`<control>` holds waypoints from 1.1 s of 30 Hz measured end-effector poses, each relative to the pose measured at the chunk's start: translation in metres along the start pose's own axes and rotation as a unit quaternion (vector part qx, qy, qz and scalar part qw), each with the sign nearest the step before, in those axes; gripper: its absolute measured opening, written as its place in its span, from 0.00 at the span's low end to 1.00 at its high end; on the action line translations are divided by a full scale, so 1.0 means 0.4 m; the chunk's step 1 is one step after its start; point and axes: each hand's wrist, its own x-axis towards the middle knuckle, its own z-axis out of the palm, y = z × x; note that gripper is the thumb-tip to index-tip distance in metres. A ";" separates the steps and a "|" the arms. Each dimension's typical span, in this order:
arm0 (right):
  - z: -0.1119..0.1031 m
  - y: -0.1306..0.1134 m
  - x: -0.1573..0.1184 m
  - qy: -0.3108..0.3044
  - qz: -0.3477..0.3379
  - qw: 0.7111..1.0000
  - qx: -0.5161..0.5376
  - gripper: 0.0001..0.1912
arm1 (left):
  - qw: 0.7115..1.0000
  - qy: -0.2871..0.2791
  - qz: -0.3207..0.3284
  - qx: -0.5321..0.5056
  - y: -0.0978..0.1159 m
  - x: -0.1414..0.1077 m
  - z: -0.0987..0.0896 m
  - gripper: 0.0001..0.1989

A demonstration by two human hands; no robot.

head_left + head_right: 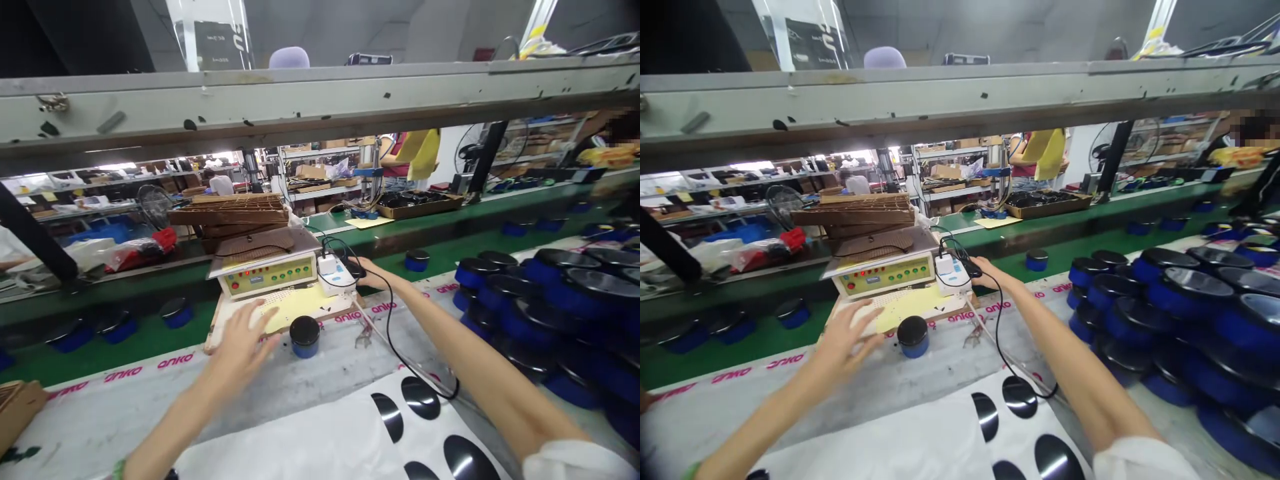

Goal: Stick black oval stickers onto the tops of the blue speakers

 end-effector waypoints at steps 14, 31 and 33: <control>-0.121 -0.220 -0.358 -0.213 -0.186 0.959 0.031 0.29 | 0.987 -0.091 -0.015 -0.128 0.072 0.006 0.068 0.27; -0.139 -0.068 -0.424 0.037 0.185 0.976 -0.110 0.07 | 0.836 -0.193 -0.041 -0.512 0.302 0.024 0.102 0.39; -0.171 -0.135 -0.448 0.049 0.160 0.984 -0.056 0.09 | 0.814 -0.182 -0.053 -0.549 0.311 0.033 0.096 0.36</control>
